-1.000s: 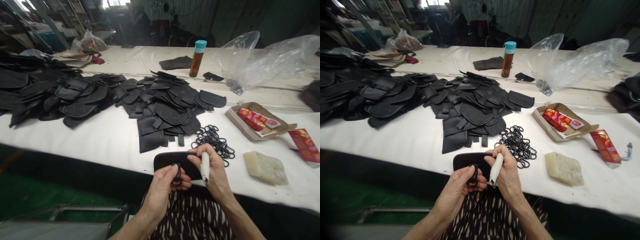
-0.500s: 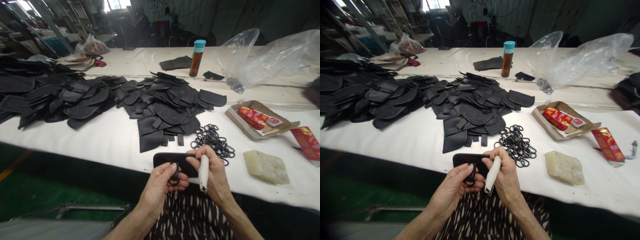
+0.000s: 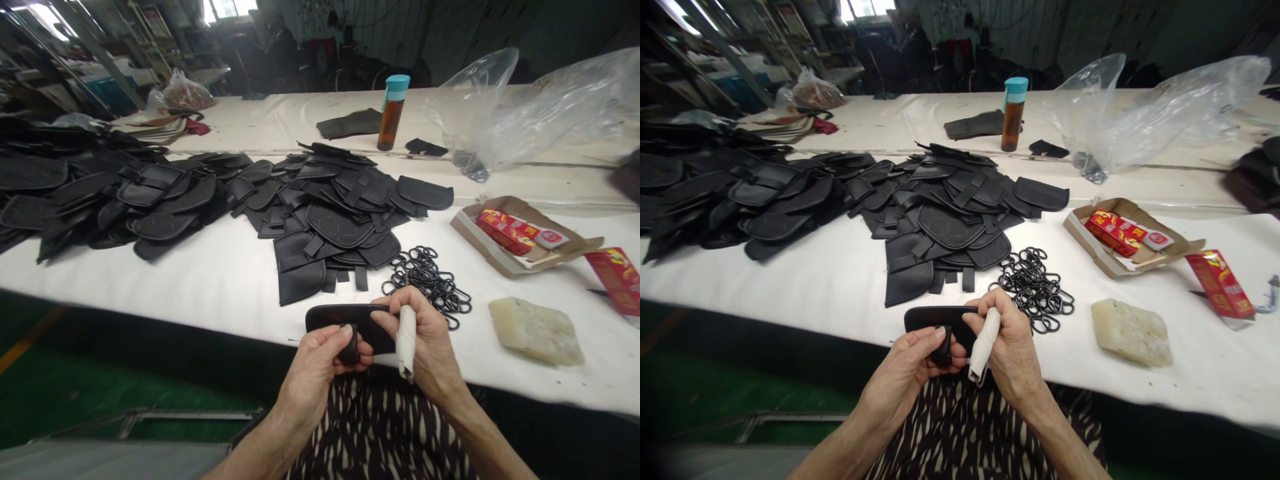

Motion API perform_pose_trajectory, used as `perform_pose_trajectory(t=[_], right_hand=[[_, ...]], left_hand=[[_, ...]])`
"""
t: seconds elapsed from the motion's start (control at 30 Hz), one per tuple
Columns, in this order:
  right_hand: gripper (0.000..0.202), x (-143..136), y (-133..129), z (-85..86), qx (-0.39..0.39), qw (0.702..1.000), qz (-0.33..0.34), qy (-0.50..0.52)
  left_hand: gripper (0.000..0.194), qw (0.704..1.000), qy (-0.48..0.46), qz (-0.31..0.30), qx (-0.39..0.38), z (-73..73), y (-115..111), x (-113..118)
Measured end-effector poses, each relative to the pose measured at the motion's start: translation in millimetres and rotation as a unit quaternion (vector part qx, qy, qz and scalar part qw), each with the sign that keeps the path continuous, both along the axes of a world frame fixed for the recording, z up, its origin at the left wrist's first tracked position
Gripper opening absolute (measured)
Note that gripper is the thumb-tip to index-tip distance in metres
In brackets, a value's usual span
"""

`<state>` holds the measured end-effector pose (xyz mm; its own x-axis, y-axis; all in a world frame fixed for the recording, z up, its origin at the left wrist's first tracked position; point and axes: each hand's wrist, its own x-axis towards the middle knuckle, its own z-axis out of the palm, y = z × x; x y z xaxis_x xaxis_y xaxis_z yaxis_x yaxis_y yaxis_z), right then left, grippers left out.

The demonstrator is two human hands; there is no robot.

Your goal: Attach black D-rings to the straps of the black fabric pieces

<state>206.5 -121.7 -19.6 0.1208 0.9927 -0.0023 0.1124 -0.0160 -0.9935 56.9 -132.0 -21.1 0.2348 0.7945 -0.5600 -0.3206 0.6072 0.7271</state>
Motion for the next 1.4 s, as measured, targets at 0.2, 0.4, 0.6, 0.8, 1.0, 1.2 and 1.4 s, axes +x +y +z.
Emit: perform_pose_trajectory(t=[0.2, 0.4, 0.6, 0.8, 1.0, 1.2, 1.4], right_hand=[[0.019, 0, 1, 0.8, -0.004, 1.000, 0.002, -0.002], [0.018, 0, 2, 2.7, -0.004, 1.000, 0.004, -0.001], [0.017, 2, 12, 4.4, 0.015, 1.000, 0.009, -0.008], [0.016, 3, 15, -7.3, 0.038, 0.998, -0.001, -0.050], [0.020, -3, -14, -13.6, 0.256, 0.942, -0.107, -0.187], [0.021, -15, -43, -25.4, 0.270, 0.934, 0.021, -0.235], [0.017, -19, -43, -30.6, 0.235, 0.941, 0.021, -0.243]], left_hand=[[0.029, 1.000, 0.006, 0.016, -0.007, -0.8, 0, 2], [0.029, 0.999, 0.017, 0.027, -0.008, 1.8, 2, 4], [0.025, 0.999, -0.016, 0.045, 0.002, 0.6, 6, 8], [0.022, 0.998, -0.026, 0.054, 0.008, -7.1, 9, 12], [0.021, 0.997, -0.042, 0.066, 0.011, -9.6, 8, 13], [0.017, 0.994, -0.069, 0.080, 0.019, -12.3, 5, 13], [0.020, 0.996, -0.050, 0.063, 0.037, -10.7, 2, 15]])
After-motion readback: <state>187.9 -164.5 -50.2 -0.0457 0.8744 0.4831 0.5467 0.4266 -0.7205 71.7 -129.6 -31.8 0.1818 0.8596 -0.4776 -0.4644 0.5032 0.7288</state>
